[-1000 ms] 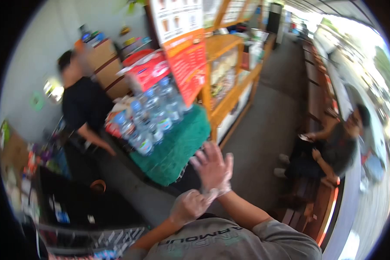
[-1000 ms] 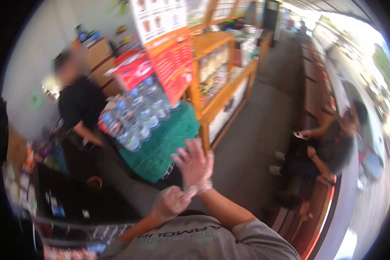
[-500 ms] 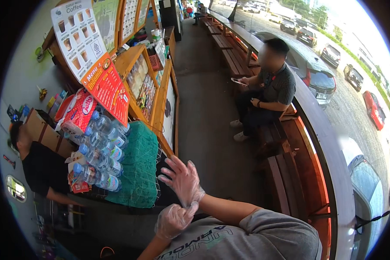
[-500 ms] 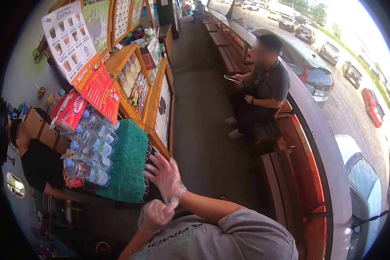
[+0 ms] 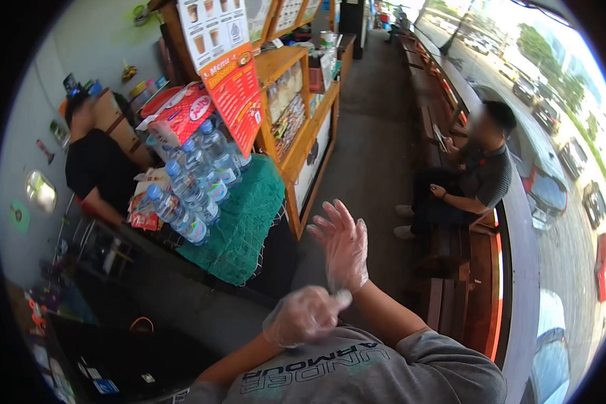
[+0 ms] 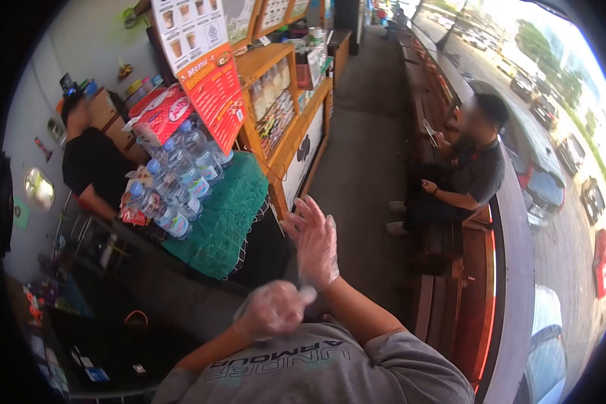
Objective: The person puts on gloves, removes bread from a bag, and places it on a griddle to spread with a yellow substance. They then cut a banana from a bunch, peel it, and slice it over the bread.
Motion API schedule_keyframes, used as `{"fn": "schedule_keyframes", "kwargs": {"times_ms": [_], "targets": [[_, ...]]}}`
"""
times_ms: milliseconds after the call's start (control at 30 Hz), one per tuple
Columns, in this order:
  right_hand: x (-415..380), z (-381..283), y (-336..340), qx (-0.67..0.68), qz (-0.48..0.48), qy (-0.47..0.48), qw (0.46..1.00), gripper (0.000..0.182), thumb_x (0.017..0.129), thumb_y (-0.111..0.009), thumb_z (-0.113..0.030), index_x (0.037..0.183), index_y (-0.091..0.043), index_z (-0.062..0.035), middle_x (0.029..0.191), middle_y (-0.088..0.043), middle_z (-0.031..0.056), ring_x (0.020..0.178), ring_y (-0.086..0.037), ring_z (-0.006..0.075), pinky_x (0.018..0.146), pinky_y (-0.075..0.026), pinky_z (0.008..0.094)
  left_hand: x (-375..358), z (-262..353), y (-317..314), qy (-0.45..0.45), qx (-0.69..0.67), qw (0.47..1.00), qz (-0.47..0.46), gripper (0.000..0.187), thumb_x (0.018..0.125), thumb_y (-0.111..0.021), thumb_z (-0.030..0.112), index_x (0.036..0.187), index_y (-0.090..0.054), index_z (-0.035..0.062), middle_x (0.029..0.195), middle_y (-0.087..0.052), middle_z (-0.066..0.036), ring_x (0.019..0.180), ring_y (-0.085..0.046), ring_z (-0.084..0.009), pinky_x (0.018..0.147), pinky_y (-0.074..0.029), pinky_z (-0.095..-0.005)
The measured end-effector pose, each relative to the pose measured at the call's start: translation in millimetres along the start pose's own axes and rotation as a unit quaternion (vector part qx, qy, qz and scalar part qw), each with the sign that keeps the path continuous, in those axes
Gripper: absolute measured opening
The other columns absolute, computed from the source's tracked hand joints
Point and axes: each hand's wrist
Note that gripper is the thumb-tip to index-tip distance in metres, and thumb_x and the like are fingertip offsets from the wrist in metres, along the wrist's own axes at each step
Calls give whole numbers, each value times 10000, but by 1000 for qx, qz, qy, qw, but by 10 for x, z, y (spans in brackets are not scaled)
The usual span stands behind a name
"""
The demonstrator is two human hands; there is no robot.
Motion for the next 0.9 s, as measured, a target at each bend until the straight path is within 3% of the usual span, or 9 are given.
{"fn": "schedule_keyframes", "kwargs": {"times_ms": [33,67,167,300,433,567,600,767,900], "targets": [[-19,8,-53,1,-7,-7,1000,737,1064,-381,-615,1573,-411,-83,1563,-488,129,1287,-560,310,1155,-421,508,94,12,16,36,6,993,112,291,870,-730,130,1151,-723,54,965,-699,-89,871,-707,-283,809,-604,-400],[-23,19,-129,15,-75,-17,997,764,1058,-393,-625,1598,-372,-85,1592,-450,128,1322,-531,303,1173,-399,504,85,-30,63,75,2,993,93,475,883,-732,182,1315,-647,2,1291,-671,-216,1165,-682,-383,1004,-564,-462],[-189,-26,-393,52,-194,-50,978,830,1045,-466,-615,1659,-253,-99,1672,-328,122,1434,-443,312,1199,-376,501,290,-58,54,103,67,978,168,752,924,-687,255,1535,-400,-77,1504,-490,-334,1367,-551,-460,1108,-483,-498],[-364,-166,-612,-174,-257,7,951,940,1016,-502,-592,1667,-147,-15,1731,-195,157,1573,-259,313,1277,-244,472,410,-11,67,147,6,972,184,892,922,-708,308,1591,-257,-74,1601,-304,-351,1486,-334,-494,1211,-307,-524],[-307,-290,-584,-261,-386,86,881,775,1073,-483,-316,1663,-110,21,1749,-90,210,1603,-188,363,1295,-191,434,361,-109,117,134,-31,972,192,1055,942,-673,449,1625,-94,-109,1685,-98,-370,1591,-99,-496,1300,-68,-518],[-374,12,-680,-275,-381,154,869,715,1097,-356,-363,1654,-144,32,1735,-68,266,1611,-133,389,1300,-176,420,347,-166,197,136,-25,971,197,1057,954,-568,576,1611,-137,-131,1666,-165,-389,1570,-189,-503,1290,-177,-519],[-397,110,-697,-265,-399,190,857,736,1096,-383,-387,1656,-146,28,1731,-64,279,1612,-105,404,1301,-147,442,430,-238,43,138,-25,939,313,1114,921,-418,698,1603,-161,-144,1650,-210,-388,1554,-237,-478,1285,-198,-477],[-268,756,-1067,-219,-467,286,808,928,1052,-340,-650,1661,-151,24,1721,-70,307,1604,33,471,1271,38,536,-147,-236,375,111,6,924,367,1053,938,-418,630,1596,-168,-153,1643,-223,-392,1548,-254,-476,1283,-210,-484],[-373,1411,-1597,-146,-523,291,788,938,1043,-326,-631,1639,-165,76,1719,-79,312,1607,13,465,1274,26,547,-828,-381,946,123,25,901,415,1004,952,-418,575,1591,-174,-160,1638,-233,-396,1544,-268,-474,1282,-219,-489]]}}
Point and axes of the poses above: each hand's wrist, its own x-axis towards the middle knuckle, its own y-axis out of the back of the hand, z = x × y
